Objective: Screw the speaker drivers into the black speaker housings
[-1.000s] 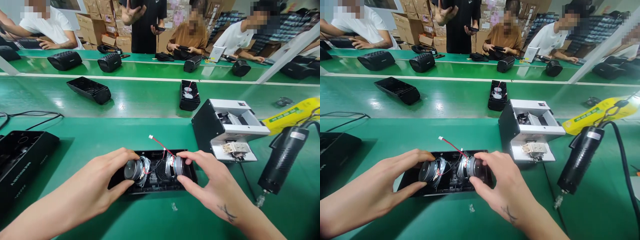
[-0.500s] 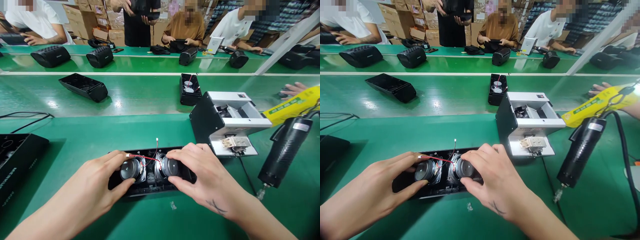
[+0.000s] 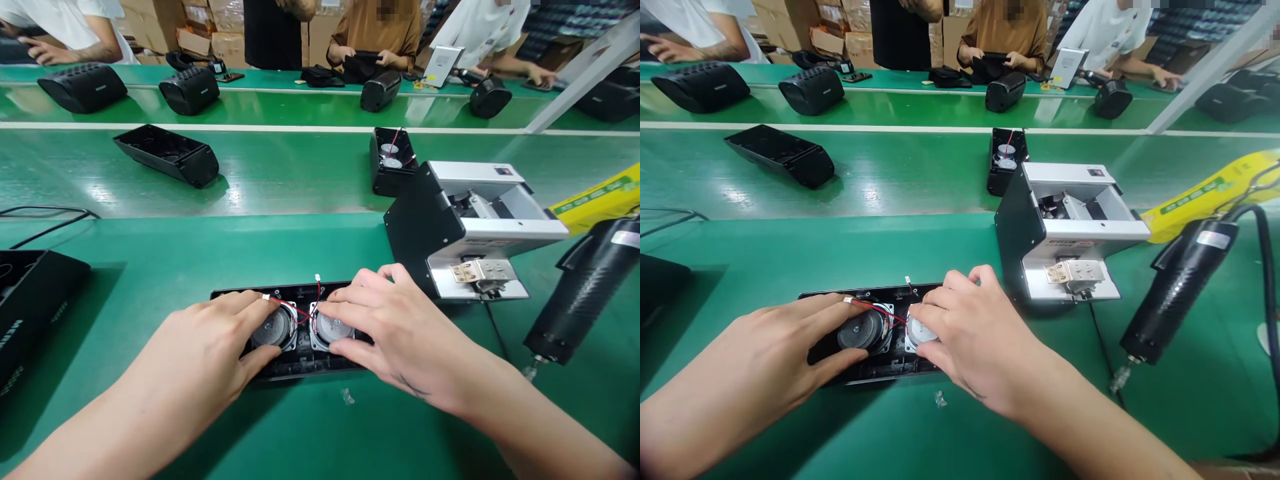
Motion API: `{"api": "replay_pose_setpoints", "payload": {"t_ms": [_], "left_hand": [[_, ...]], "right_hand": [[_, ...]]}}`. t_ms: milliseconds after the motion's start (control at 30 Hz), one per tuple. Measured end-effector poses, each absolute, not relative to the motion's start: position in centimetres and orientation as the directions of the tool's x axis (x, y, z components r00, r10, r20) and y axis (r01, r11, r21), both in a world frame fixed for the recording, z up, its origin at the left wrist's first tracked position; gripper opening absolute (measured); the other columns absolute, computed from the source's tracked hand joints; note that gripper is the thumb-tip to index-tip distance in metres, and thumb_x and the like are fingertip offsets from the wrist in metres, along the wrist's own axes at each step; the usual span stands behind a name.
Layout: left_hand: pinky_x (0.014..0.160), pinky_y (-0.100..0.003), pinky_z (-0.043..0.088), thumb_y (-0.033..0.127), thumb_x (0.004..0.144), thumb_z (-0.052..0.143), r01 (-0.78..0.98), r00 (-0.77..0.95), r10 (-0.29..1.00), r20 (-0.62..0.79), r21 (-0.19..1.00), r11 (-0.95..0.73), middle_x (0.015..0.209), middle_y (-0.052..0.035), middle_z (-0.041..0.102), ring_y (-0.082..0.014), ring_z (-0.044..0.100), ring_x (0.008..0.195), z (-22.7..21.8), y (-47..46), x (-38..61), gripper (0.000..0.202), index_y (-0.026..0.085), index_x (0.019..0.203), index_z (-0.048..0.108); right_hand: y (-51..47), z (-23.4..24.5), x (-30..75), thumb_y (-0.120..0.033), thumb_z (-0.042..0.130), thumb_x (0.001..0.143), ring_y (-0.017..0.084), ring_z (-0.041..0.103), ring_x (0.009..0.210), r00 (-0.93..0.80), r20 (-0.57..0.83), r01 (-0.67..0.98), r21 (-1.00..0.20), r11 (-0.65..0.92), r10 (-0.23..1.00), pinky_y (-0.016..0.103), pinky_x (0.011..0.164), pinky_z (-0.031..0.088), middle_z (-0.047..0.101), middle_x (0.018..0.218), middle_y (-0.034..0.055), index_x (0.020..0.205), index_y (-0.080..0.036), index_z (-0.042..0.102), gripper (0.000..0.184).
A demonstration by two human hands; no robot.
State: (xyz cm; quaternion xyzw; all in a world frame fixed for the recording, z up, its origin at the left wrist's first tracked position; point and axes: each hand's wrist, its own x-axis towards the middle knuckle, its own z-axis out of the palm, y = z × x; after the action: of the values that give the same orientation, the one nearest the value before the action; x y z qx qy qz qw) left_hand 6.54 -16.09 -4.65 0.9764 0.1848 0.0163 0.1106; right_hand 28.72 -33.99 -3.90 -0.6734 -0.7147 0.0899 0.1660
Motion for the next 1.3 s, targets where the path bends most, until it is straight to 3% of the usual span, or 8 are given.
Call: {"api": "replay_pose_setpoints", "payload": {"t_ms": [267, 433, 567, 700, 967, 1167, 1300], "left_hand": [[0.078, -0.044, 0.066, 0.06, 0.089, 0.068, 0.42, 0.907, 0.406, -0.112, 0.153, -0.895, 0.112, -0.0098, 0.082, -0.0362, 0.079, 0.095, -4.5, -16.3, 7.3, 0.039, 0.03, 0.109, 0.082], [0.074, -0.041, 0.067, 0.059, 0.094, 0.066, 0.294, 0.952, 0.304, 0.034, 0.175, -0.94, 0.115, -0.0085, 0.082, -0.0342, 0.081, 0.092, -4.8, -16.2, 6.8, 0.043, 0.03, 0.122, 0.08], [0.067, -0.042, 0.068, 0.047, 0.104, 0.053, 0.235, 0.965, 0.246, 0.092, 0.117, -0.965, 0.111, -0.0124, 0.083, -0.0324, 0.082, 0.086, -4.1, -16.7, 7.0, 0.04, 0.021, 0.118, 0.08], [0.06, -0.043, 0.068, 0.041, 0.112, 0.038, 0.171, 0.967, 0.182, 0.181, 0.076, -0.982, 0.103, -0.0133, 0.083, -0.0308, 0.082, 0.078, -3.5, -17.0, 7.3, 0.048, 0.016, 0.113, 0.08], [0.059, -0.044, 0.068, 0.045, 0.114, 0.035, 0.163, 0.958, 0.17, 0.229, 0.05, -0.985, 0.102, -0.0124, 0.083, -0.03, 0.083, 0.078, -3.9, -17.1, 7.1, 0.052, 0.015, 0.113, 0.077], [0.053, -0.039, 0.066, 0.047, 0.116, 0.03, 0.177, 0.94, 0.176, 0.294, 0.023, -0.984, 0.095, -0.0103, 0.083, -0.0279, 0.082, 0.074, -4.3, -17.5, 7.4, 0.054, 0.019, 0.102, 0.074], [0.052, -0.039, 0.065, 0.047, 0.116, 0.03, 0.201, 0.919, 0.19, 0.346, 0.005, -0.98, 0.095, -0.0078, 0.083, -0.0265, 0.082, 0.071, -5.0, -17.6, 7.1, 0.049, 0.021, 0.106, 0.07]], "right_hand": [[-34.3, -3.6, 29.3, -0.035, 0.075, 0.103, 0.023, 0.066, 0.107, -0.053, 0.097, 0.93, -0.357, 0.084, 0.994, 0.046, 0.09, 0.029, 0.078, 0.129, -0.002, 0.134, -0.026, 0.067, 0.033], [-34.4, -3.9, 29.9, -0.03, 0.075, 0.103, 0.023, 0.067, 0.107, -0.086, 0.111, 0.93, -0.348, 0.12, 0.99, 0.045, 0.088, 0.028, 0.078, 0.13, 0.0005, 0.131, -0.025, 0.068, 0.03], [-34.8, -5.1, 30.3, -0.032, 0.064, 0.11, 0.022, 0.066, 0.11, -0.123, 0.22, 0.898, -0.39, 0.203, 0.968, 0.044, 0.091, 0.03, 0.077, 0.134, 0.0044, 0.136, -0.022, 0.065, 0.028], [-35.2, -6.0, 30.5, -0.032, 0.065, 0.11, 0.02, 0.065, 0.113, -0.108, 0.29, 0.885, -0.407, 0.225, 0.951, 0.043, 0.094, 0.033, 0.076, 0.136, 0.0014, 0.135, -0.022, 0.065, 0.027], [-35.2, -6.0, 30.3, -0.031, 0.066, 0.109, 0.019, 0.065, 0.112, -0.094, 0.313, 0.887, -0.404, 0.222, 0.945, 0.043, 0.096, 0.034, 0.077, 0.136, -0.0006, 0.135, -0.022, 0.066, 0.028], [-35.2, -5.9, 29.9, -0.034, 0.065, 0.11, 0.018, 0.063, 0.111, -0.07, 0.316, 0.883, -0.421, 0.205, 0.946, 0.043, 0.098, 0.033, 0.076, 0.136, -0.0016, 0.134, -0.022, 0.067, 0.027], [-35.2, -5.9, 29.8, -0.035, 0.065, 0.109, 0.017, 0.063, 0.111, -0.054, 0.289, 0.88, -0.438, 0.182, 0.956, 0.043, 0.1, 0.031, 0.076, 0.137, -0.0031, 0.134, -0.024, 0.067, 0.027]]}}
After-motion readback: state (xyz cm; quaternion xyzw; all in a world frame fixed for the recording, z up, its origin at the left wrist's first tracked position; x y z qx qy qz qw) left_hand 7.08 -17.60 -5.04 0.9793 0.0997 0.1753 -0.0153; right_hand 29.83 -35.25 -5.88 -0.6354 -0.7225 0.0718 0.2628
